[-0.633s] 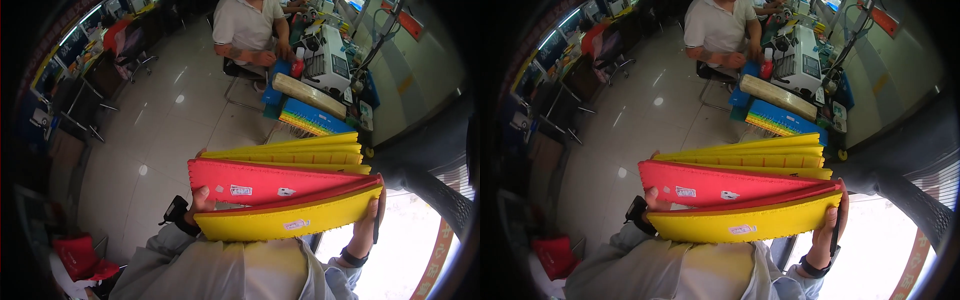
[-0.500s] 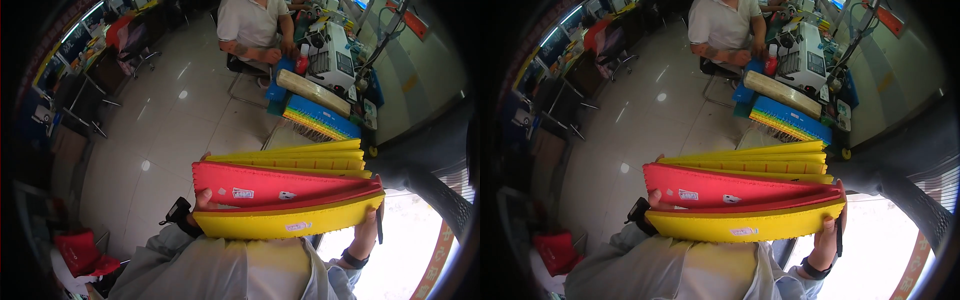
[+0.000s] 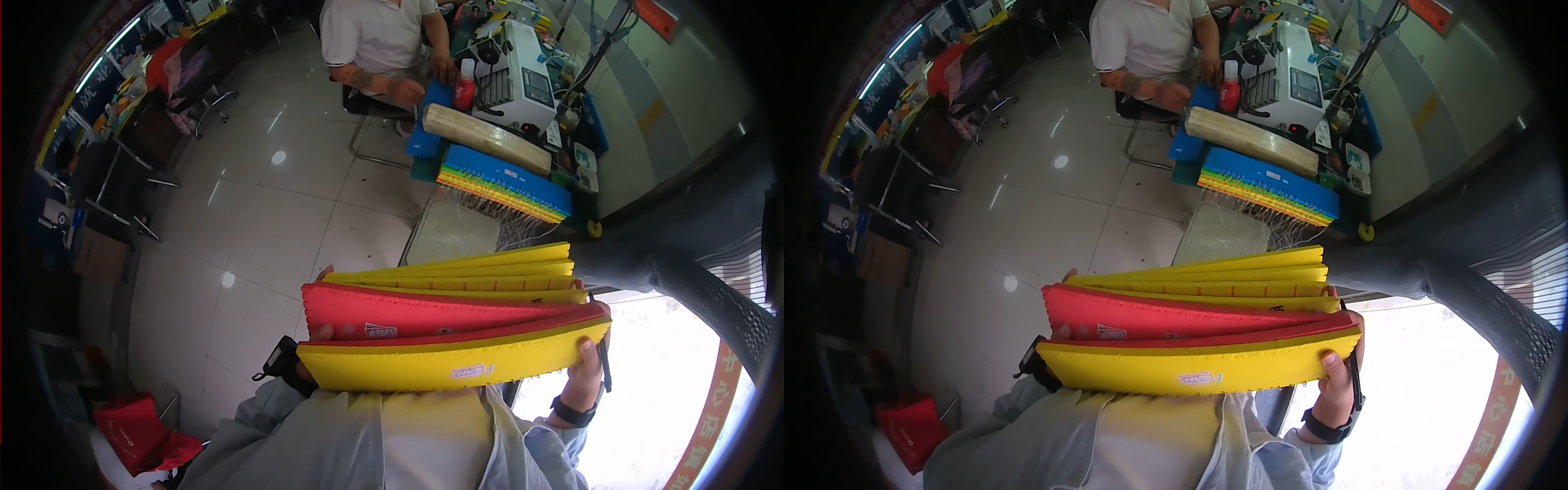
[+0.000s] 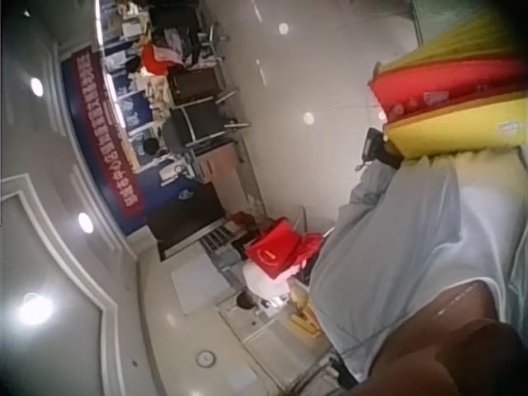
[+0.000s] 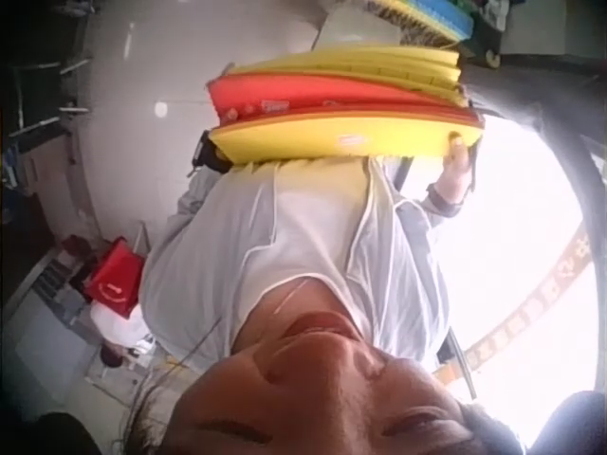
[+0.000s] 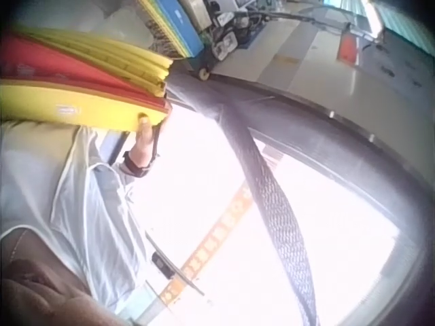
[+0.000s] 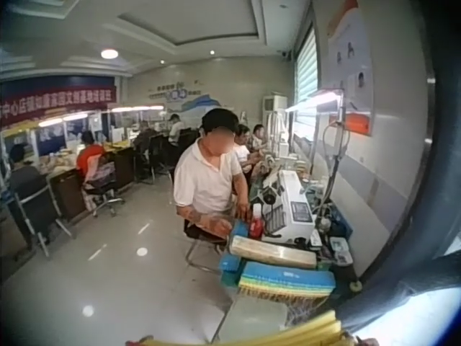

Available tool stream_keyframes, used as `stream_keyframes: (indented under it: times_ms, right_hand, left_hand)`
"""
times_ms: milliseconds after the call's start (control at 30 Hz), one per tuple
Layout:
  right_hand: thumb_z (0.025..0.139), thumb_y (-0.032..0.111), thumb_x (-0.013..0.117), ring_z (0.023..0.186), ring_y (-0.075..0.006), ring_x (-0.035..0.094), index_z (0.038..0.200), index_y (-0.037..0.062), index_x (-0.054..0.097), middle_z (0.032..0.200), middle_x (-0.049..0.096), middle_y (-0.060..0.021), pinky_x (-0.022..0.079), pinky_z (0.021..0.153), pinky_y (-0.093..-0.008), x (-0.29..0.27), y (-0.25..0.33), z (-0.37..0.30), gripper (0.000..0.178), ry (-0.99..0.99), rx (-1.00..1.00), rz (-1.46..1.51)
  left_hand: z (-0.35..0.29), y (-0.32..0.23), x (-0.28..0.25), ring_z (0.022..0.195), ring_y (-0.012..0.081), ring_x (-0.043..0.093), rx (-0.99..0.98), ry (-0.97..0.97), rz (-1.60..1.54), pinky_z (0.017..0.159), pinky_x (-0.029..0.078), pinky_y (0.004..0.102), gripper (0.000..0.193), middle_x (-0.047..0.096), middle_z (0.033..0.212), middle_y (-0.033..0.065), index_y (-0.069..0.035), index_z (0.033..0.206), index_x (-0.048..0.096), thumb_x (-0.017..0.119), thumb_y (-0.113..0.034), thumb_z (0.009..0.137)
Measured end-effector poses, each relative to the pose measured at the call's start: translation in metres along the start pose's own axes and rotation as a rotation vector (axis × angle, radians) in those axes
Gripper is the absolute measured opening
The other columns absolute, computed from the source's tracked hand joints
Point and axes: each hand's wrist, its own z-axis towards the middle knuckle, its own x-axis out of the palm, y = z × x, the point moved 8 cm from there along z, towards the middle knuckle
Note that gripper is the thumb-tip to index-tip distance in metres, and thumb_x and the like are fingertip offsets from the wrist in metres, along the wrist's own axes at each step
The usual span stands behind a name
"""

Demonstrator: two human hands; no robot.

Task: Sorting and marking different colored foam components with a pen in a fabrication environment.

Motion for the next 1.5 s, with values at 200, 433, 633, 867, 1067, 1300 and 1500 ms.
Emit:
stream_keyframes:
  times_ms: [200, 433, 633, 867, 1067, 1300, 1500]
  right_hand:
    - [0.078, 0.03, 0.059, 0.089, -0.018, 0.055, 0.112, 0.0001, 0.04, 0.103, 0.054, -0.0152, 0.045, 0.075, -0.0248, -0.003, -0.013, 0.007, 0.049, 0.011, 0.007, 0.017]
    - [0.079, 0.034, 0.057, 0.086, -0.015, 0.058, 0.107, -0.0001, 0.049, 0.099, 0.058, -0.0111, 0.047, 0.065, -0.0222, -0.016, -0.04, 0.024, 0.045, 0.05, 0.062, 0.163]
    - [0.082, 0.026, 0.055, 0.081, -0.0156, 0.059, 0.109, 0.0002, 0.044, 0.094, 0.058, -0.0124, 0.048, 0.068, -0.0228, -0.012, -0.043, 0.039, 0.038, 0.038, 0.199, 0.257]
    - [0.085, 0.025, 0.05, 0.081, -0.0153, 0.06, 0.103, 0.0028, 0.05, 0.091, 0.06, -0.0096, 0.047, 0.068, -0.0243, -0.017, -0.036, 0.059, 0.028, -0.085, 0.294, 0.291]
    - [0.086, 0.028, 0.047, 0.084, -0.0161, 0.059, 0.104, 0.0039, 0.05, 0.094, 0.06, -0.0104, 0.047, 0.07, -0.025, -0.008, -0.024, 0.061, 0.03, -0.029, 0.248, 0.3]
    - [0.088, 0.032, 0.042, 0.093, -0.0171, 0.055, 0.109, 0.0031, 0.048, 0.101, 0.057, -0.0106, 0.042, 0.078, -0.0291, -0.011, -0.012, 0.057, 0.036, 0.071, 0.189, 0.268]
    - [0.088, 0.032, 0.042, 0.094, -0.0181, 0.055, 0.11, 0.0022, 0.048, 0.101, 0.057, -0.0106, 0.042, 0.079, -0.0298, -0.02, -0.009, 0.055, 0.038, 0.025, 0.178, 0.277]
  left_hand:
    - [0.003, 0.021, 0.004, 0.101, 0.0249, 0.049, -0.3, -0.057, -0.19, 0.085, 0.044, 0.04, 0.064, 0.046, 0.111, 0.0091, -0.012, 0.127, 0.026, 0.06, -0.025, 0.074]
    - [0.017, 0.039, -0.004, 0.1, 0.0171, 0.052, -0.507, 0.11, -0.529, 0.078, 0.048, 0.0313, 0.04, 0.055, 0.106, 0.0053, -0.01, 0.114, 0.044, 0.059, -0.025, 0.079]
    - [0.043, 0.04, -0.003, 0.11, 0.0183, 0.046, -0.516, 0.327, -0.888, 0.092, 0.038, 0.029, 0.036, 0.047, 0.12, 0.0071, -0.009, 0.121, 0.04, 0.036, -0.029, 0.091]
    - [0.081, 0.036, -0.003, 0.107, 0.0209, 0.048, -0.448, 0.143, -0.153, 0.085, 0.042, 0.036, 0.066, 0.046, 0.121, 0.0086, -0.008, 0.123, 0.039, 0.034, -0.059, 0.081]
    - [0.089, 0.027, 0.0, 0.112, 0.0219, 0.044, -0.357, 0.157, 0.048, 0.087, 0.041, 0.0381, 0.07, 0.041, 0.126, 0.0076, -0.013, 0.129, 0.032, 0.031, -0.062, 0.079]
    - [0.09, 0.018, 0.015, 0.114, 0.0211, 0.041, -0.131, 0.443, -0.166, 0.089, 0.04, 0.0371, 0.07, 0.037, 0.129, 0.007, -0.016, 0.131, 0.026, 0.029, -0.063, 0.079]
    - [0.089, 0.007, 0.037, 0.117, 0.0182, 0.037, -0.185, 0.395, -0.402, 0.093, 0.037, 0.0335, 0.062, 0.032, 0.132, 0.0057, -0.02, 0.133, 0.021, 0.028, -0.056, 0.084]
